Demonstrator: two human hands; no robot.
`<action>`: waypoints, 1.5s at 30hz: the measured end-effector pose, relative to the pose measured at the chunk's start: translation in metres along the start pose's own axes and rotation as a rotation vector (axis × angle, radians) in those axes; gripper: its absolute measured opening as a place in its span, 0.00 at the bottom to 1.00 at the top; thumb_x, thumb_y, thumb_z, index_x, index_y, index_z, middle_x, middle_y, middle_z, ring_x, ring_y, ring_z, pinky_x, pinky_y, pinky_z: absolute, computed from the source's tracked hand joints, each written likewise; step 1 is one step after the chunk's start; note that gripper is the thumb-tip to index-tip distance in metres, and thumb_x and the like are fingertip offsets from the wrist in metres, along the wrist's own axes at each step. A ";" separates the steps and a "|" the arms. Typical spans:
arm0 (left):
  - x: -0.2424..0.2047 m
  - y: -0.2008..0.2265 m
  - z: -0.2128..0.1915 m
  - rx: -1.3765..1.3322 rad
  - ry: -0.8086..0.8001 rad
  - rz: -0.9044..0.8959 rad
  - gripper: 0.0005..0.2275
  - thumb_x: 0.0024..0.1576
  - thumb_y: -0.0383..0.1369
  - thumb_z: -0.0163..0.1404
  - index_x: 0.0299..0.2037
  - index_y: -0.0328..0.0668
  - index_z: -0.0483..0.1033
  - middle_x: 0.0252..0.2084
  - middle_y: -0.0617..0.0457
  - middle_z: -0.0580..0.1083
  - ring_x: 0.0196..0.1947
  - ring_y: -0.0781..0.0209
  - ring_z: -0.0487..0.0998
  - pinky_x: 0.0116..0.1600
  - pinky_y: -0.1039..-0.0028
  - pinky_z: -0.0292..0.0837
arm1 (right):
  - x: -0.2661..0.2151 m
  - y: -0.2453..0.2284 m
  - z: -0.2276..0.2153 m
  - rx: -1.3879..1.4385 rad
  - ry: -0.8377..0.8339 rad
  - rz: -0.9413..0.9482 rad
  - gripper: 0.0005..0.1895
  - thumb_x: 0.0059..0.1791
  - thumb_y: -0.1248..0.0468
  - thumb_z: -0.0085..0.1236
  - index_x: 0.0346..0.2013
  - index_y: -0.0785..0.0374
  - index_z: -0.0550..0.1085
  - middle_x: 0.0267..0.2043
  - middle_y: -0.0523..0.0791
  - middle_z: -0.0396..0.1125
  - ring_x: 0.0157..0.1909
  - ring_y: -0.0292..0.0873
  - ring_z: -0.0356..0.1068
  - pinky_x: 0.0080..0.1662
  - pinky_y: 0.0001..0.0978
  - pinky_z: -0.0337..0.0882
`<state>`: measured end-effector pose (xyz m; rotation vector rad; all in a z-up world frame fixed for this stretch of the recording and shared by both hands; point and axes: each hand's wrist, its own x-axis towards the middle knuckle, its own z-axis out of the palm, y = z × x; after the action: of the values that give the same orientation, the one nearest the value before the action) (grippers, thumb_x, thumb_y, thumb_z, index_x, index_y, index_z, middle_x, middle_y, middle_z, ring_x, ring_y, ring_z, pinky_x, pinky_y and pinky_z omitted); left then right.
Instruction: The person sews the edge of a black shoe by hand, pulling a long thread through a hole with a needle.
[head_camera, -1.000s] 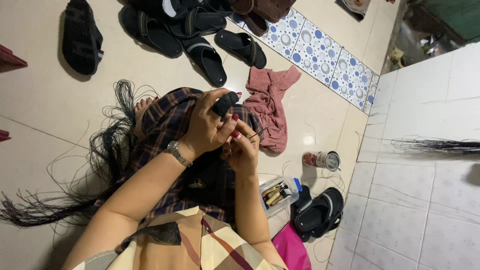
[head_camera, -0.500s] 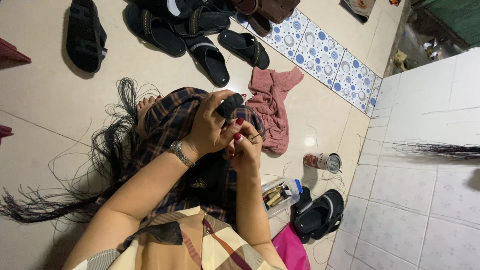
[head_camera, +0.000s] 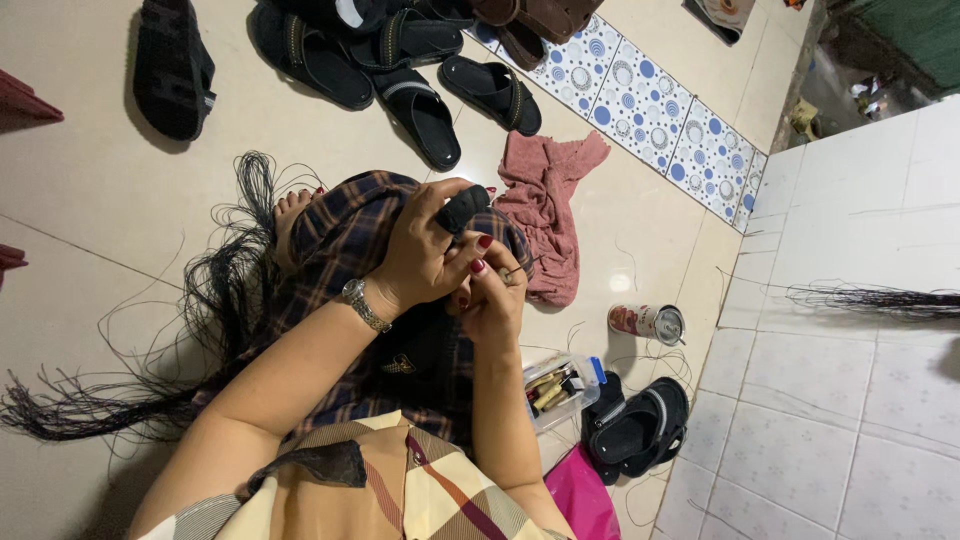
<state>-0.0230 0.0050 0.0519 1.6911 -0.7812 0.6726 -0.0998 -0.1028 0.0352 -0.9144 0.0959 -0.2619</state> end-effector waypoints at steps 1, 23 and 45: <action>-0.001 -0.002 0.002 0.010 0.006 -0.002 0.16 0.61 0.39 0.52 0.51 0.34 0.72 0.52 0.41 0.70 0.50 0.38 0.73 0.54 0.55 0.67 | 0.001 -0.002 0.001 0.012 -0.009 -0.005 0.17 0.48 0.67 0.55 0.47 0.77 0.71 0.35 0.63 0.70 0.12 0.38 0.63 0.14 0.26 0.63; 0.003 0.002 -0.002 0.020 0.005 0.012 0.16 0.60 0.39 0.52 0.51 0.33 0.73 0.51 0.40 0.69 0.49 0.39 0.73 0.53 0.55 0.67 | 0.000 0.000 -0.001 0.045 -0.048 -0.023 0.22 0.46 0.68 0.56 0.51 0.81 0.70 0.38 0.66 0.69 0.12 0.38 0.63 0.14 0.26 0.63; -0.003 -0.001 0.001 0.037 -0.002 0.002 0.16 0.62 0.41 0.50 0.50 0.34 0.73 0.52 0.42 0.70 0.50 0.41 0.72 0.54 0.57 0.67 | 0.003 -0.001 0.000 0.028 -0.058 -0.047 0.21 0.44 0.70 0.56 0.50 0.79 0.71 0.34 0.65 0.68 0.11 0.38 0.63 0.14 0.27 0.64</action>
<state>-0.0234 0.0046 0.0488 1.7244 -0.7761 0.6903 -0.0975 -0.1041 0.0366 -0.8970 0.0168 -0.2797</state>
